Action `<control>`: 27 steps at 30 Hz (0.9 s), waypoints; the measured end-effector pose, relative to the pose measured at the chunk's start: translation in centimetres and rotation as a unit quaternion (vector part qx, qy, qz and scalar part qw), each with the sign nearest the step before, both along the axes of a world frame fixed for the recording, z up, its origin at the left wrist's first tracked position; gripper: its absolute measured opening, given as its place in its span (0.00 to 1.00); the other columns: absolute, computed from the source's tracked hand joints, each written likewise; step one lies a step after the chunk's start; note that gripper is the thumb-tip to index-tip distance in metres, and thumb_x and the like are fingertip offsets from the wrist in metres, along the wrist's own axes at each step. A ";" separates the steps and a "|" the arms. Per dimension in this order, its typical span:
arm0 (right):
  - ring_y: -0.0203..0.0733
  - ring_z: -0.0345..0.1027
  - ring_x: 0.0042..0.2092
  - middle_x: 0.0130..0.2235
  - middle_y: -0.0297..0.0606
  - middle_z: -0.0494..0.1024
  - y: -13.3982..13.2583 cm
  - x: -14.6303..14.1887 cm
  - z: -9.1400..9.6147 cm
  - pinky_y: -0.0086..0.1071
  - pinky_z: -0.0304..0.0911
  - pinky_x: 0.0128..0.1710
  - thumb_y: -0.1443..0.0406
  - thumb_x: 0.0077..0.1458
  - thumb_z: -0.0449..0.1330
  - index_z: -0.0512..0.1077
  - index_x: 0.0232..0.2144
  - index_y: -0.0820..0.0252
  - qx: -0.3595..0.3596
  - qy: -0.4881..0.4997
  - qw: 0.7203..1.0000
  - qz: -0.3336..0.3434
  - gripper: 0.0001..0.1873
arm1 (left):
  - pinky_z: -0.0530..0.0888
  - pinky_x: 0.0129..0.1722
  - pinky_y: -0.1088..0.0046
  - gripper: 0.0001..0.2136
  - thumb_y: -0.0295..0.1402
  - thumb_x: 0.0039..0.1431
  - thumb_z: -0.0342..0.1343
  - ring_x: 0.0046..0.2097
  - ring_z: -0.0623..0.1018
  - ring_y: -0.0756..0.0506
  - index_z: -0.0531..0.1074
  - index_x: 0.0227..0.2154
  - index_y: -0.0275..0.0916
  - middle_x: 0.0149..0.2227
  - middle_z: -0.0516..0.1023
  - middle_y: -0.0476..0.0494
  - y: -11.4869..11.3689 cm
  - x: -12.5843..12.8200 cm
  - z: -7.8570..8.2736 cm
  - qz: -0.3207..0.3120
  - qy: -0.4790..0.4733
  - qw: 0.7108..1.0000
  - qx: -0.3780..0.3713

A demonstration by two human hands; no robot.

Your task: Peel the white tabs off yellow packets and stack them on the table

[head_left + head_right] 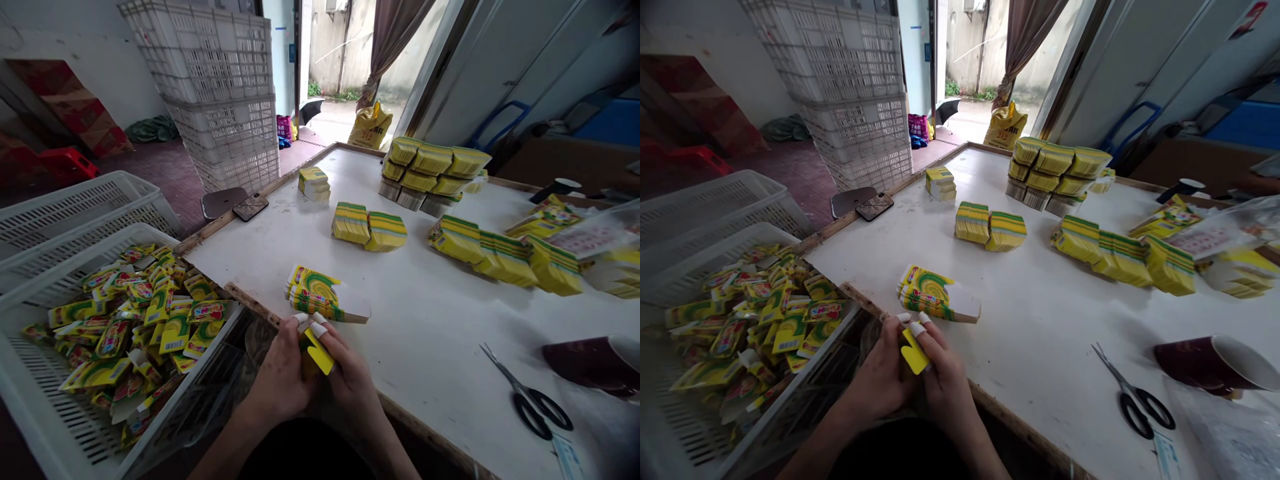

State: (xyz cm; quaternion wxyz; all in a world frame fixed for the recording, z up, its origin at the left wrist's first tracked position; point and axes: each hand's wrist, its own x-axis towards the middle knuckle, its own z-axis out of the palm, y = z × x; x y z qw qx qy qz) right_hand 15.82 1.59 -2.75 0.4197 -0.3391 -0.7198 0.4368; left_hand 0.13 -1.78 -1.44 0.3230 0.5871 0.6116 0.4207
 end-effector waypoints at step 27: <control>0.50 0.71 0.49 0.52 0.48 0.74 4.8 0.5 0.9 0.46 0.70 0.48 0.67 0.58 0.58 0.61 0.58 0.56 0.054 -0.077 0.987 -0.131 0.25 | 0.77 0.40 0.68 0.26 0.53 0.48 0.63 0.45 0.78 0.42 0.71 0.45 0.42 0.50 0.76 0.40 1.1 -3.0 1.8 0.246 -0.509 0.816 0.118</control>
